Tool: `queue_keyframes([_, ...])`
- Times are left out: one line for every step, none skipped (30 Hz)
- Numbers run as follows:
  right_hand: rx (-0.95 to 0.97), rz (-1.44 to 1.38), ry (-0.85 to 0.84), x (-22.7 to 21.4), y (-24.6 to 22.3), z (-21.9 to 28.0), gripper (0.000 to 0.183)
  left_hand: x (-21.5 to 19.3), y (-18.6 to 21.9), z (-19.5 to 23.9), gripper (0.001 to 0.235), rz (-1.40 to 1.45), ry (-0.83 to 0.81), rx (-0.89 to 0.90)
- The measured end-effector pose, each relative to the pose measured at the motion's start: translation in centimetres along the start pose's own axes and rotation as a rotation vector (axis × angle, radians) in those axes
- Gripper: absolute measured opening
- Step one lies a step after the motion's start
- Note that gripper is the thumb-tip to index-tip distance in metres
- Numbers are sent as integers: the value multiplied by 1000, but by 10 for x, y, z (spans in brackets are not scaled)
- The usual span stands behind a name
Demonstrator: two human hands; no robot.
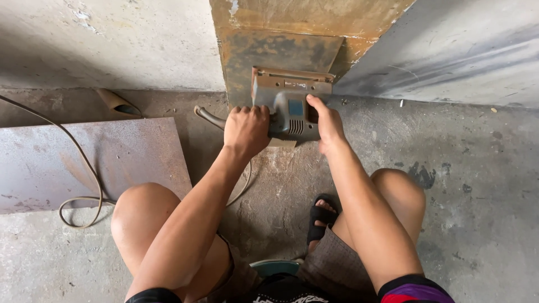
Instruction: Using a power sander to smooth the surface of a metal plate on the floor
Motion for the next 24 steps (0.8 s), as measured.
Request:
queue_keyframes([47,45,-5,2,10,-2,100,10,-1,5,24,2,-3,-15])
queue_keyframes([96,90,-6,3,20,-3,100,21,-1,10,23,7,-8,-27])
queue_keyframes([96,88,-4,6,40,-15,100,35,-3,19,23,7,-8,-24])
queue_keyframes([110,198,5,6,59,-27,101,61,-7,25,23,28,-131,-61])
queue_keyframes([123,307,14,6,79,-40,102,87,-11,32,23,49,-255,-98])
queue_keyframes([124,307,18,5,87,-45,102,95,-10,35,23,51,-254,-95])
queue_keyframes([131,355,10,6,97,-49,99,106,-9,40,21,28,-288,-96])
queue_keyframes([136,401,-2,9,106,-53,97,116,-12,45,19,1,-323,-100])
queue_keyframes([135,399,-3,7,110,-54,97,118,-9,46,19,-1,-322,-100])
queue_keyframes([134,419,5,5,111,-58,95,118,-8,43,18,-5,-312,-92])
queue_keyframes([134,439,13,3,112,-62,93,119,-8,39,17,-10,-301,-84])
queue_keyframes([133,440,16,3,105,-60,93,113,-7,35,17,-8,-299,-83])
queue_keyframes([129,428,12,4,99,-59,93,107,-7,32,17,-2,-300,-85])
queue_keyframes([131,421,6,3,96,-55,92,103,-5,32,18,8,-306,-89])
queue_keyframes([135,425,7,2,88,-50,92,87,-3,27,18,13,-309,-90])
queue_keyframes([112,369,11,2,79,-44,94,71,-2,23,20,29,-311,-95])
queue_keyframes([89,314,16,2,69,-38,96,56,0,19,23,44,-313,-99])
queue_keyframes([92,314,16,1,54,-29,96,46,-2,15,23,45,-315,-99])
queue_keyframes([60,245,23,0,37,-19,97,34,-4,10,23,42,-285,-95])
queue_keyframes([31,175,26,1,20,-8,97,21,-8,7,24,37,-259,-94])
queue_keyframes([35,175,21,1,22,-11,97,11,-10,7,24,35,-264,-97])
queue_keyframes([3,126,32,1,21,-15,96,0,-12,5,26,47,-250,-99])
queue_keyframes([-28,78,42,0,19,-19,95,-12,-14,3,28,59,-235,-102])
queue_keyframes([-25,75,42,3,23,-19,95,-6,-17,6,28,57,-239,-100])
Point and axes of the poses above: each hand's wrist, its own z-axis away from the middle knuckle, its own x-axis out of the palm, y = z × x, the point moved 9 cm from there along -z, towards the middle knuckle, and after that the axes turned 4 degrees about z, right-handed, at the moved point
